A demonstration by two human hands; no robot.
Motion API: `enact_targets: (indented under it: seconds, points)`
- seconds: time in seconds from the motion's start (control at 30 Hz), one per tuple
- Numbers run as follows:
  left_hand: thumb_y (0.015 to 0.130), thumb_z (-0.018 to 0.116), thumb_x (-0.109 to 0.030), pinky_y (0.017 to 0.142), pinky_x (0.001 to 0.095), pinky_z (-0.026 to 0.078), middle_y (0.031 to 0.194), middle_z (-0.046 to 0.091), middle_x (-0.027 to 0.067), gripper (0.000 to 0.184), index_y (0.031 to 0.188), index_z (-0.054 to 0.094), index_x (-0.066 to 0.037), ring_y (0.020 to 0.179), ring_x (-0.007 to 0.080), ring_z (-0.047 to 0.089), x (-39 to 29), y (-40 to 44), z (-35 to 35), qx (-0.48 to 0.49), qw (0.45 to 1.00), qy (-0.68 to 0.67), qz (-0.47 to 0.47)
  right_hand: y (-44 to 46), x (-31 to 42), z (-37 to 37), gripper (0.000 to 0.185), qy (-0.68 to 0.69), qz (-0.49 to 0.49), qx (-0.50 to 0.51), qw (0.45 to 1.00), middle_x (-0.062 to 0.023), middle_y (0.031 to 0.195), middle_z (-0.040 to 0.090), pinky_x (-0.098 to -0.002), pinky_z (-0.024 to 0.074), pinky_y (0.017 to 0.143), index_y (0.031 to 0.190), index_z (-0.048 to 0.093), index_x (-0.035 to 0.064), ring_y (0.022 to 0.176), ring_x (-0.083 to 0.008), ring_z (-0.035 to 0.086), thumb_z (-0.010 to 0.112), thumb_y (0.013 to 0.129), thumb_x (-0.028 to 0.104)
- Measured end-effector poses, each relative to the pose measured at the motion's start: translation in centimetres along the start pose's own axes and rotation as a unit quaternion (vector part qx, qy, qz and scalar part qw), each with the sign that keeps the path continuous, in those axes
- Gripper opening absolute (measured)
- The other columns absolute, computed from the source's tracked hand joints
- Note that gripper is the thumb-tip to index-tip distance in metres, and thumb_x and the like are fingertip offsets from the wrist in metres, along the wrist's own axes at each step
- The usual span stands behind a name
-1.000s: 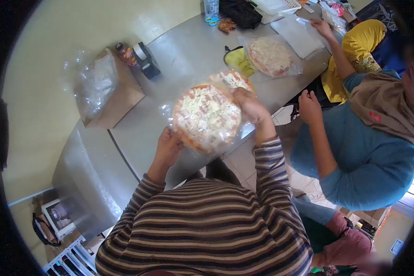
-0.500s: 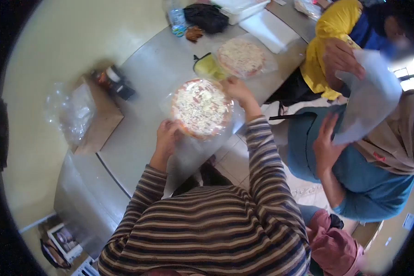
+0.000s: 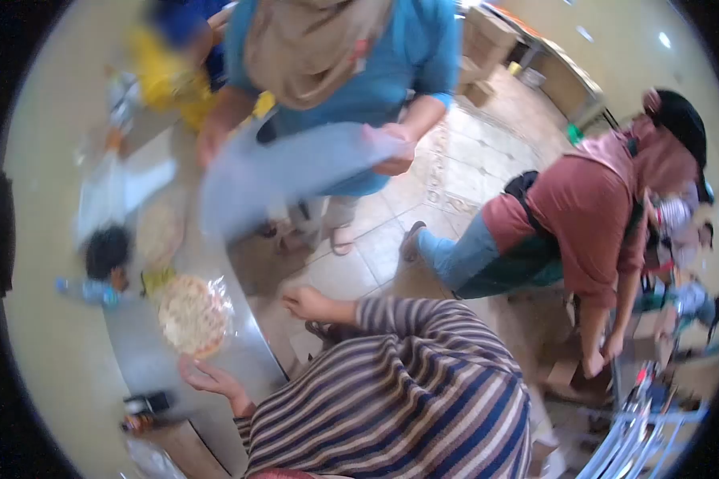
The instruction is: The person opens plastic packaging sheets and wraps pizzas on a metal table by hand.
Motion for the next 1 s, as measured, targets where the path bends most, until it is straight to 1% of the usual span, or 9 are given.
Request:
enact_targets:
  seconds: [0.17,0.3,0.47,0.57,0.6,0.67,0.8,0.93,1.0]
  points:
    - [0.073,0.065,-0.012,0.087,0.0454,0.036,0.096,0.057,0.0126,0.013,0.082,0.057,-0.006,0.095,0.0302,0.050,-12.0,-3.2,14.8,0.306,0.896,-0.293,0.136,-5.8,-13.1,-4.5,0.009,0.226,0.387,-0.085,0.890,-0.0045,0.063,0.057,-0.0263,0.0434,0.047,0.083,0.055,0.0053,0.052,-0.0133,0.053,0.049,0.087,0.011]
    - [0.075,0.066,-0.022,0.091,0.0469,0.035,0.115,0.053,0.0115,0.028,0.097,0.056,-0.007,0.105,0.0341,0.048,-23.7,-7.9,24.5,0.584,0.689,-0.382,0.197,-5.0,-15.5,-8.0,0.036,0.592,0.277,-0.188,0.733,-0.0093,0.110,0.053,-0.0319,0.0463,0.074,0.120,0.040,0.0047,0.090,-0.0186,0.055,0.049,0.089,0.020]
    - [0.082,0.052,-0.039,0.101,0.0506,0.020,0.127,0.041,0.0225,0.054,0.120,0.046,-0.001,0.120,0.0402,0.034,-29.8,-18.2,34.8,0.628,0.595,-0.277,0.417,-5.7,-20.9,-15.1,0.038,0.784,0.185,-0.255,0.535,-0.0091,0.108,0.053,-0.0359,0.0455,0.076,0.117,0.042,0.0063,0.091,-0.0205,0.054,0.046,0.088,0.031]
    - [0.083,0.050,-0.039,0.103,0.0486,0.018,0.133,0.035,0.0195,0.055,0.126,0.042,-0.005,0.127,0.0348,0.027,-30.4,-22.3,42.1,0.781,0.493,-0.296,0.244,-4.9,-25.7,-20.7,0.041,0.796,0.178,-0.333,0.473,-0.0090,0.106,0.053,-0.0382,0.0450,0.077,0.115,0.044,0.0073,0.091,-0.0216,0.054,0.045,0.088,0.038]
    - [0.086,0.043,-0.046,0.103,0.0441,0.022,0.137,0.031,0.0140,0.058,0.130,0.038,-0.008,0.128,0.0293,0.027,-33.8,-21.1,42.8,0.629,0.582,-0.235,0.458,-3.8,-27.3,-23.0,0.042,0.796,0.170,-0.364,0.453,-0.0089,0.106,0.053,-0.0390,0.0449,0.077,0.114,0.044,0.0077,0.091,-0.0220,0.054,0.044,0.088,0.040]
    - [0.085,0.040,-0.051,0.103,0.0443,0.022,0.139,0.030,0.0134,0.062,0.131,0.037,-0.009,0.129,0.0296,0.026,-37.0,-21.0,45.1,0.621,0.604,-0.223,0.448,-2.1,-29.4,-27.4,0.045,0.788,0.155,-0.409,0.432,-0.0089,0.105,0.053,-0.0406,0.0445,0.078,0.113,0.045,0.0083,0.091,-0.0227,0.054,0.043,0.087,0.045]
    - [0.084,0.032,-0.060,0.104,0.0448,0.022,0.141,0.026,0.0123,0.069,0.133,0.034,-0.011,0.130,0.0301,0.024,-39.2,-23.4,51.3,0.791,0.555,-0.258,0.016,-0.9,-30.4,-34.9,0.052,0.721,0.321,-0.338,0.513,-0.0115,0.120,0.046,-0.0417,0.0368,0.092,0.122,0.040,0.0085,0.111,-0.0263,0.044,0.037,0.089,0.048]
    - [0.084,0.026,-0.065,0.103,0.0461,0.022,0.141,0.026,0.0108,0.074,0.135,0.029,-0.013,0.129,0.0298,0.025,-41.0,-22.9,58.4,0.698,0.440,-0.361,-0.435,2.9,-29.8,-42.5,0.049,0.298,0.190,-0.368,0.860,-0.0171,0.131,0.037,-0.0424,0.0275,0.100,0.126,0.037,0.0053,0.122,-0.0319,0.032,0.031,0.092,0.040]
    - [0.082,0.024,-0.068,0.102,0.0491,0.022,0.141,0.027,0.0093,0.077,0.138,0.023,-0.015,0.129,0.0296,0.024,-42.7,-20.9,61.8,0.634,0.354,-0.413,-0.549,4.4,-30.6,-44.4,0.048,0.015,0.235,-0.303,0.923,-0.0190,0.136,0.031,-0.0439,0.0215,0.103,0.129,0.035,0.0044,0.126,-0.0336,0.026,0.030,0.092,0.035]
Point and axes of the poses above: each hand's wrist, its own y-axis towards the middle knuckle, its own z-axis out of the palm, x = y × z, the point moved 5 cm from there along y, towards the middle knuckle
